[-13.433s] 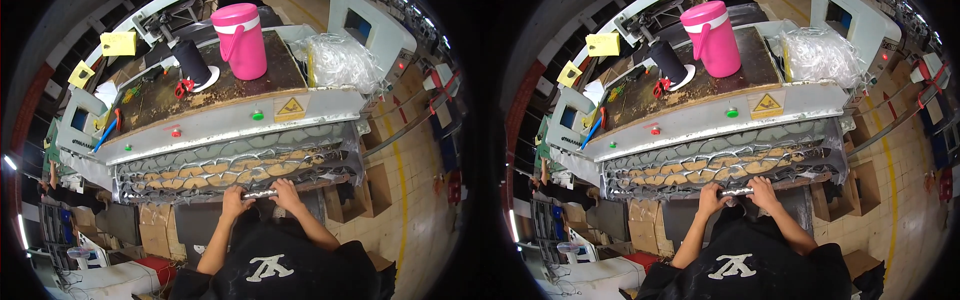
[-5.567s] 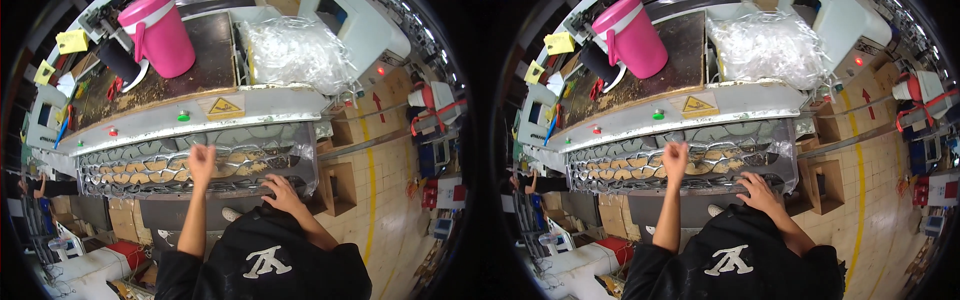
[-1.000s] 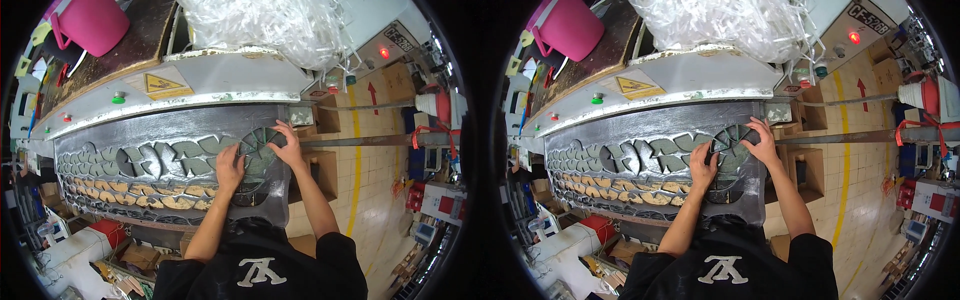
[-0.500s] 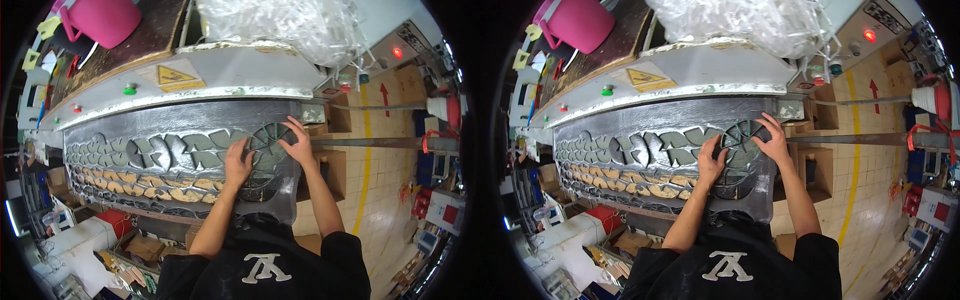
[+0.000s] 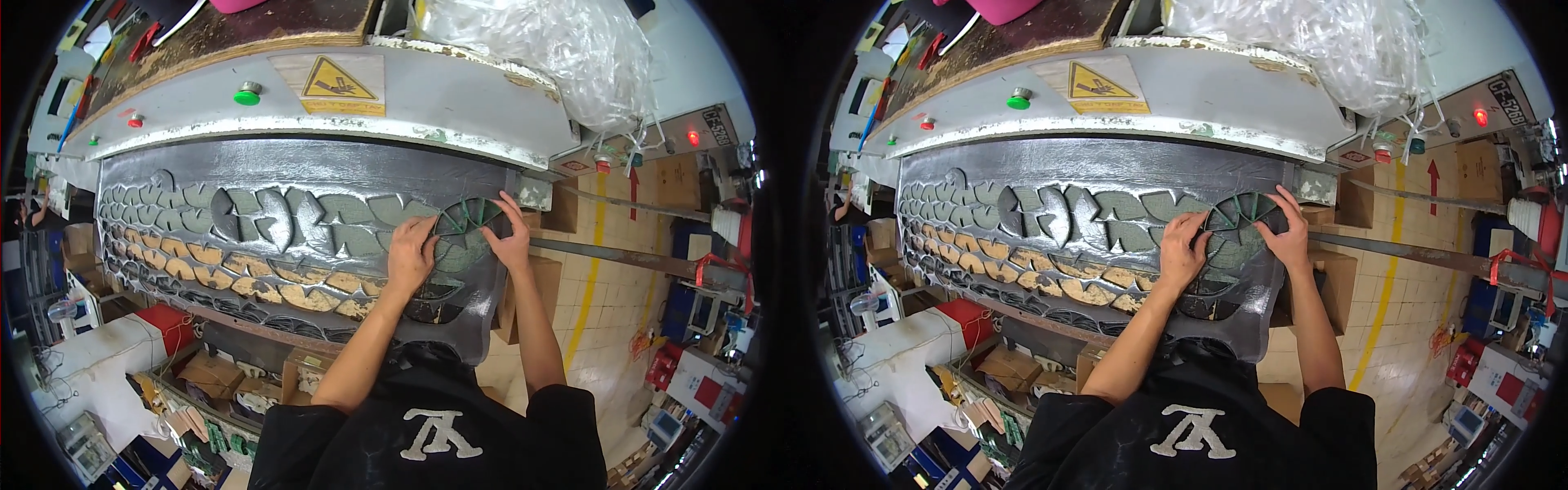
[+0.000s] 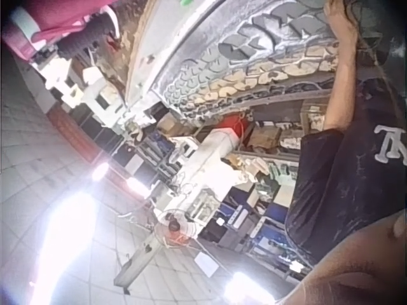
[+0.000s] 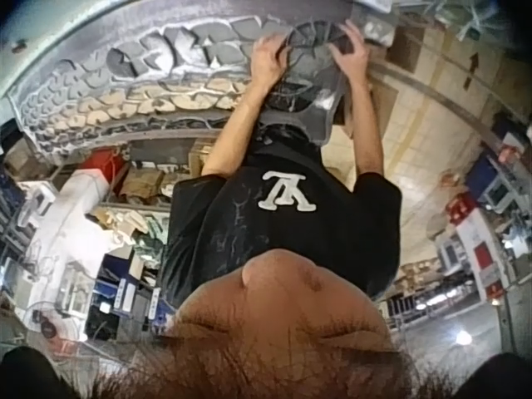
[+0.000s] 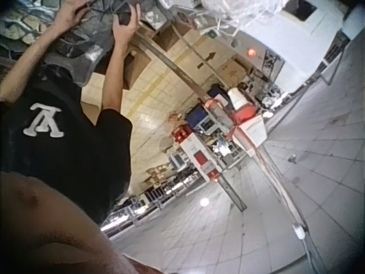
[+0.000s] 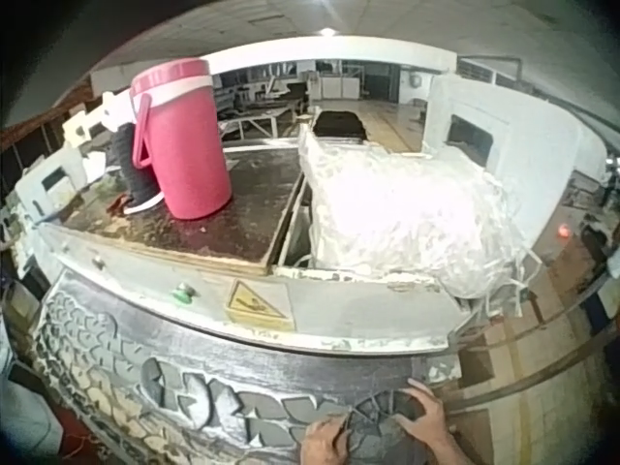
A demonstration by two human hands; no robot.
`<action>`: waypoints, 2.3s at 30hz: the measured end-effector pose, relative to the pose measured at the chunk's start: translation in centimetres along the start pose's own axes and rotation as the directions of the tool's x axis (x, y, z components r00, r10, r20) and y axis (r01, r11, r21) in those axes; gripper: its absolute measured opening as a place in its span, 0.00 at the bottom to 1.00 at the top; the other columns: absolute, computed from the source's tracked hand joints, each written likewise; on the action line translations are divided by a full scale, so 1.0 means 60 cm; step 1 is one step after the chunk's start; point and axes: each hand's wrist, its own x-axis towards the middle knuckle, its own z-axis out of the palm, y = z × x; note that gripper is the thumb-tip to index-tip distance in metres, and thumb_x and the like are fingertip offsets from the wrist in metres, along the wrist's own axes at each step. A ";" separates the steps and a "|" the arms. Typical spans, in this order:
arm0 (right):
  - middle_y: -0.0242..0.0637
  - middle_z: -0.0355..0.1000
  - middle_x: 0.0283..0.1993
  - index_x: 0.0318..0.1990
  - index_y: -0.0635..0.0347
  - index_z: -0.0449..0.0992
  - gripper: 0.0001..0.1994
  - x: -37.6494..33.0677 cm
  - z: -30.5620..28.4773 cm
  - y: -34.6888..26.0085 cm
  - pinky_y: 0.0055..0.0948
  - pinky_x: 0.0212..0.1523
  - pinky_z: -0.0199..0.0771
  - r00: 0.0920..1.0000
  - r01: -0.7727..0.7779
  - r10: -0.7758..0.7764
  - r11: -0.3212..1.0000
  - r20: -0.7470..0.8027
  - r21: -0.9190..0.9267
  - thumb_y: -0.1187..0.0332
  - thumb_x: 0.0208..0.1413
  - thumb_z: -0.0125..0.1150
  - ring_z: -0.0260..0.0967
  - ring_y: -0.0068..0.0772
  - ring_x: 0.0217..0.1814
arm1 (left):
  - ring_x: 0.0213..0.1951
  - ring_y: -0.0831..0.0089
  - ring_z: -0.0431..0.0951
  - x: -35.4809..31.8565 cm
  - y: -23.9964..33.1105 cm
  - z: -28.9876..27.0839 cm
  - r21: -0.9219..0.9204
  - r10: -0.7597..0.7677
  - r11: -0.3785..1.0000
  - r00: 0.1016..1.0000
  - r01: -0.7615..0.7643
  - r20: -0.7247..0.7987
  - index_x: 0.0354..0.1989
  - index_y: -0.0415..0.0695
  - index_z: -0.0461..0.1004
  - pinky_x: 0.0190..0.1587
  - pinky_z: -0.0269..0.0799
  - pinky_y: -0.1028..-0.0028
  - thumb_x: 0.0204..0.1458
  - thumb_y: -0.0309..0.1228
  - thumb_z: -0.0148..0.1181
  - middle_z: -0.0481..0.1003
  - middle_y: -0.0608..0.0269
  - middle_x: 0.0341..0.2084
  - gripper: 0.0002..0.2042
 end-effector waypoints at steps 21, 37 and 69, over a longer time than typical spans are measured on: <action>0.49 0.71 0.74 0.60 0.61 0.80 0.32 0.002 0.000 0.000 0.41 0.71 0.71 1.000 -0.002 0.002 1.000 0.007 -0.012 0.79 0.43 0.80 0.73 0.47 0.73 | 0.55 0.47 0.80 -0.001 -0.004 -0.001 -0.051 -0.071 0.996 0.997 0.071 0.010 0.61 0.41 0.79 0.60 0.74 0.58 0.53 0.23 0.72 0.81 0.49 0.53 0.24; 0.40 0.84 0.47 0.47 0.59 0.84 0.18 -0.178 -0.016 -0.248 0.38 0.56 0.78 0.967 -0.107 0.063 0.980 0.248 0.169 0.68 0.49 0.82 0.82 0.40 0.48 | 0.40 0.77 0.82 0.111 -0.029 -0.250 -0.206 -0.226 0.964 0.922 0.166 -0.315 0.68 0.41 0.72 0.43 0.78 0.75 0.65 0.27 0.68 0.83 0.61 0.40 0.24; 0.51 0.81 0.61 0.69 0.61 0.76 0.40 -0.218 0.009 -0.198 0.41 0.65 0.74 0.762 -0.107 -0.061 0.970 0.645 0.219 0.45 0.54 0.79 0.76 0.49 0.62 | 0.33 0.81 0.79 0.190 -0.026 -0.218 -0.248 -0.042 0.967 0.998 0.053 0.051 0.40 0.40 0.81 0.38 0.75 0.79 0.66 0.28 0.68 0.82 0.66 0.30 0.05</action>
